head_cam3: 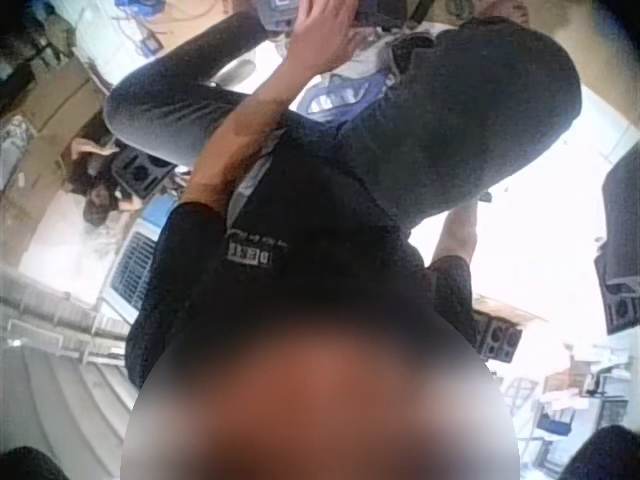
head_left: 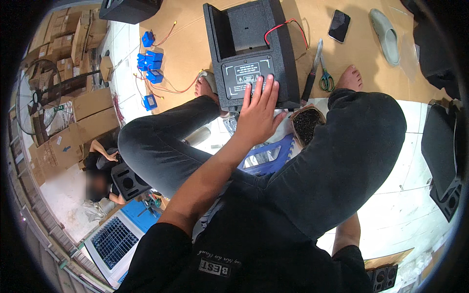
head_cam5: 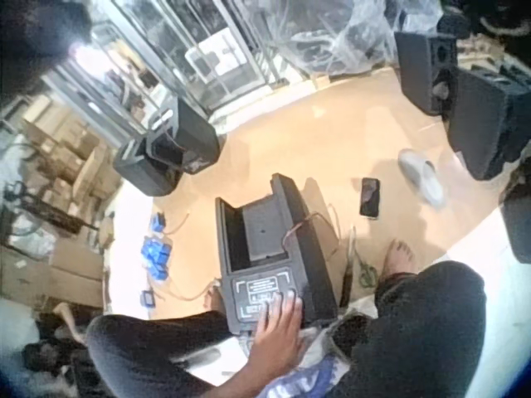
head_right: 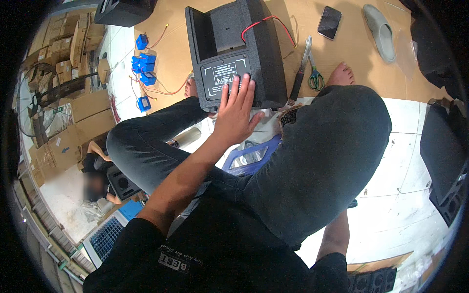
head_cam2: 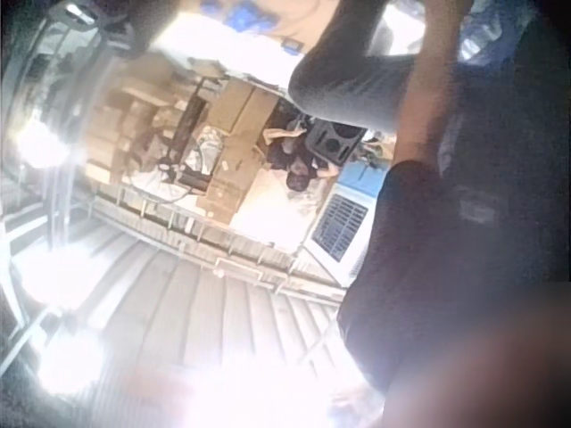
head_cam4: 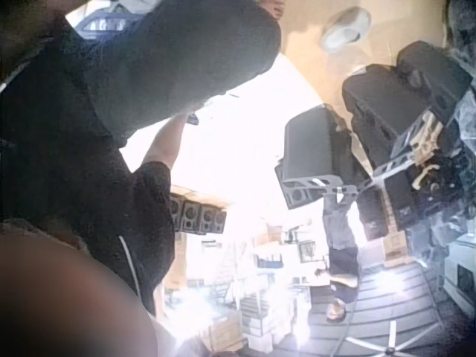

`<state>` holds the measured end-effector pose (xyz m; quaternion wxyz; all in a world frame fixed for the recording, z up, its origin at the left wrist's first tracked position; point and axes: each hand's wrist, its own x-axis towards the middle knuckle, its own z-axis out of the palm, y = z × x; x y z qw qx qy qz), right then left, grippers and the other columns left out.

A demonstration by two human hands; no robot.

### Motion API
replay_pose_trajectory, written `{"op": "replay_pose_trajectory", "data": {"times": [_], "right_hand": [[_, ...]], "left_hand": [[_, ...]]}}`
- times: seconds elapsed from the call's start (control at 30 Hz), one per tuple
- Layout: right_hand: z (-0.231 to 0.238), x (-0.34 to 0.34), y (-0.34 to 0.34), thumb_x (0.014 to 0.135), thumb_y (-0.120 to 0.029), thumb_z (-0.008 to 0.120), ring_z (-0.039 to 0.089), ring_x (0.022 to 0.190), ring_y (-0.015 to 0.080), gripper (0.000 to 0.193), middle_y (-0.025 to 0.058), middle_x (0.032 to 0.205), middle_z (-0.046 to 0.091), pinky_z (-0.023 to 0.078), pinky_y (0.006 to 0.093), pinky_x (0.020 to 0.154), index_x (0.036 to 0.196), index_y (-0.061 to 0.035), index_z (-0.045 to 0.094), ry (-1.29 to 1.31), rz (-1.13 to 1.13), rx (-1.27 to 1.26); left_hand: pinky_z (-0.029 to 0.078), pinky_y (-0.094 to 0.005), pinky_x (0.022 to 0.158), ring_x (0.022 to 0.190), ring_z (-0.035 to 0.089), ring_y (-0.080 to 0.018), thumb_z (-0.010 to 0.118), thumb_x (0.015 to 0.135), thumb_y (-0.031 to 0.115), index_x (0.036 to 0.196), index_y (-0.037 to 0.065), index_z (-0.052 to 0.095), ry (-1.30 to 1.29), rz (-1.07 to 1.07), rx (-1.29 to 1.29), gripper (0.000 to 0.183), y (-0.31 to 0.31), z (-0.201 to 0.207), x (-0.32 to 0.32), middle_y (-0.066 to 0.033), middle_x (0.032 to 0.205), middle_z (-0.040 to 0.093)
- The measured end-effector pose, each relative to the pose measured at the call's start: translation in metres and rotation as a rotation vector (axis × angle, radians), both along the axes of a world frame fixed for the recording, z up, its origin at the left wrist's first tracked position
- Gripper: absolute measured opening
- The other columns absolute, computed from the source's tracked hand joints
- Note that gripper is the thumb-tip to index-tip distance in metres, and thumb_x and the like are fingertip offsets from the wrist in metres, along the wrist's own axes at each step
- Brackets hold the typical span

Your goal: The person places a white rectangular component into a black speaker enclosure, then secures a black backplate using a cordless drill. The person uses a utility knife to trim material and a drill to fasten screws, completing the assembly of the speaker unit.

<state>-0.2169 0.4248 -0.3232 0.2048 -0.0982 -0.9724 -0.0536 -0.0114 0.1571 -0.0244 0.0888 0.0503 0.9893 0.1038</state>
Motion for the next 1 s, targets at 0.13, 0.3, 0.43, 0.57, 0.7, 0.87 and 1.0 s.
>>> {"op": "replay_pose_trajectory", "data": {"times": [0.13, 0.3, 0.43, 0.57, 0.7, 0.87, 1.0], "right_hand": [[0.02, 0.075, 0.056, 0.103, -0.023, 0.055, 0.069, 0.092, 0.0326, 0.023, 0.015, 0.101, 0.072, 0.053, 0.047, 0.081, 0.114, -0.0048, 0.063, -0.091, 0.014, -0.182], [0.092, 0.253, 0.182, 0.102, -0.023, 0.058, 0.07, 0.094, 0.0297, 0.025, 0.0155, 0.104, 0.073, 0.054, 0.0438, 0.083, 0.114, -0.0028, 0.067, -0.637, -0.227, -0.62], [0.147, 0.304, 0.225, 0.102, -0.023, 0.061, 0.07, 0.095, 0.0274, 0.026, 0.0158, 0.107, 0.074, 0.054, 0.0412, 0.085, 0.114, -0.0012, 0.07, -0.664, -0.308, -1.035], [0.234, 0.247, 0.207, 0.102, -0.013, 0.061, 0.067, 0.107, 0.0225, 0.03, 0.0141, 0.116, 0.072, 0.053, 0.0333, 0.091, 0.122, 0.0088, 0.067, -0.266, -0.115, -1.385], [0.374, 0.194, 0.15, 0.101, -0.003, 0.062, 0.068, 0.109, 0.0207, 0.029, 0.0168, 0.115, 0.073, 0.053, 0.0337, 0.102, 0.127, 0.0081, 0.066, 0.148, 0.267, -1.355], [0.512, 0.156, 0.042, 0.098, 0.001, 0.064, 0.069, 0.108, 0.0221, 0.029, 0.0176, 0.116, 0.072, 0.051, 0.0316, 0.099, 0.125, 0.0089, 0.066, 0.104, 0.579, -1.172], [0.543, 0.132, -0.039, 0.089, 0.003, 0.07, 0.068, 0.1, 0.0192, 0.028, 0.0138, 0.106, 0.073, 0.049, 0.0309, 0.096, 0.117, 0.0065, 0.07, -0.101, 0.926, -1.105]], "left_hand": [[0.016, -0.0555, 0.126, 0.157, 0.019, -0.041, 0.069, 0.093, 0.042, 0.159, -0.003, 0.028, -0.048, -0.01, 0.012, 0.089, 0.005, 0.001, 0.022, -0.0225, 0.168, 0.023], [0.014, -0.0537, 0.127, 0.158, 0.017, -0.0378, 0.055, 0.102, 0.047, 0.163, 0.002, 0.023, -0.023, 0.093, -0.018, 0.082, -0.028, -0.005, 0.009, -0.0203, 0.17, 0.021], [0.011, -0.0555, 0.127, 0.159, 0.012, -0.0391, 0.038, 0.106, 0.057, 0.163, -0.001, 0.019, 0.066, 0.248, -0.029, 0.084, -0.047, -0.016, -0.018, -0.0218, 0.171, 0.016], [0.008, -0.0613, 0.125, 0.158, 0.006, -0.0453, 0.041, 0.103, 0.061, 0.162, -0.005, 0.017, 0.04, 0.202, -0.131, 0.092, -0.037, -0.016, -0.017, -0.0265, 0.171, 0.008], [0.01, -0.0597, 0.126, 0.158, 0.008, -0.0452, 0.05, 0.1, 0.06, 0.162, -0.004, 0.018, -0.042, 0.052, -0.067, 0.094, -0.045, 0.004, 0.002, -0.0275, 0.17, 0.009], [0.03, -0.0514, 0.122, 0.147, 0.033, -0.0449, 0.067, 0.096, 0.041, 0.151, -0.005, 0.038, 0.065, 0.086, 0.143, 0.077, -0.069, 0.016, -0.017, -0.0285, 0.157, 0.035], [0.045, -0.0492, 0.111, 0.128, 0.056, -0.0433, 0.064, 0.097, 0.043, 0.143, -0.005, 0.048, 0.143, 0.153, 0.273, 0.068, -0.097, 0.017, -0.077, -0.0279, 0.136, 0.056]]}}
